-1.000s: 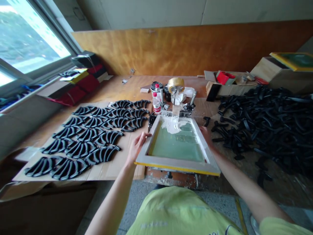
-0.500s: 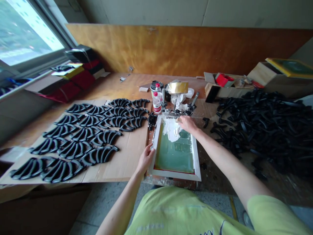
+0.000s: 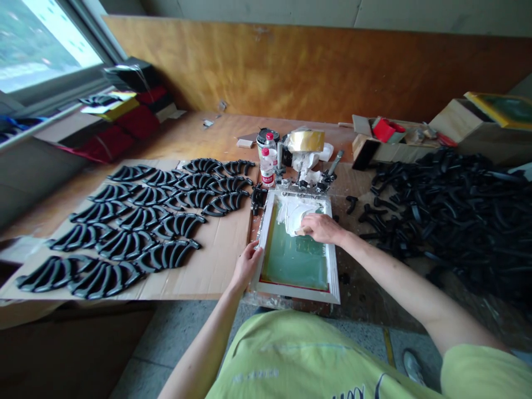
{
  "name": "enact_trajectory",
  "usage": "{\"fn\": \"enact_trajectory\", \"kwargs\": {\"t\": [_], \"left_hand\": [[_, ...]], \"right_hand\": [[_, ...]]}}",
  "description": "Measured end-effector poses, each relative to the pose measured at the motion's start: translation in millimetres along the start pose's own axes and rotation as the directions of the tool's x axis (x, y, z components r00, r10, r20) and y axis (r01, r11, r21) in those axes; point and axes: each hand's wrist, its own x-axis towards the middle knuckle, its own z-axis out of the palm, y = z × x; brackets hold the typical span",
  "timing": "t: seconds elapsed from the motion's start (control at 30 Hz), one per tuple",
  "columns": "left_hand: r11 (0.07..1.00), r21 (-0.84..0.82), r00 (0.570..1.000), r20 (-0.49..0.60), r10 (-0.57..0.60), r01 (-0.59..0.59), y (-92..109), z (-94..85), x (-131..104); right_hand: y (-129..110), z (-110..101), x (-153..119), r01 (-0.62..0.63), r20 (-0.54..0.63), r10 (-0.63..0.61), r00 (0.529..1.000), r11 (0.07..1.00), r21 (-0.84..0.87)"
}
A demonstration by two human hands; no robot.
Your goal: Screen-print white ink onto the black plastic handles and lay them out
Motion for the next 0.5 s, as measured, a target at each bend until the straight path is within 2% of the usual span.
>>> {"fn": "enact_trajectory", "kwargs": {"t": [0.1, 0.23, 0.3, 0.4, 0.5], "left_hand": [[0.999, -0.046, 1.000, 0.012, -0.002, 0.002, 0.8, -0.4, -0.6], [0.995, -0.099, 1.000, 0.021, -0.019, 0.021, 0.3, -0.4, -0.2], [0.992, -0.124, 1.000, 0.025, -0.016, 0.019, 4.5, -1.6, -1.7], [0.981, -0.190, 0.998, 0.065, -0.017, 0.029, 23.6, -8.6, -9.6], [0.962, -0.272, 0.996, 0.087, 0.010, 0.014, 58.1, -21.1, -22.1]], "right_hand": [[0.6, 5.5, 6.3, -0.065, -0.138, 0.060, 0.989, 0.998, -0.028], [-1.8, 24.7, -6.5, 0.073, -0.192, -0.088, 0.977, 0.994, -0.083], [0.4, 24.1, -8.0, 0.101, -0.217, -0.112, 0.970, 0.993, -0.064], [7.0, 4.1, 13.9, -0.006, -0.285, 0.002, 0.958, 1.000, -0.014], [19.0, -30.9, 43.4, -0.198, -0.322, 0.185, 0.928, 0.980, -0.006]]}}
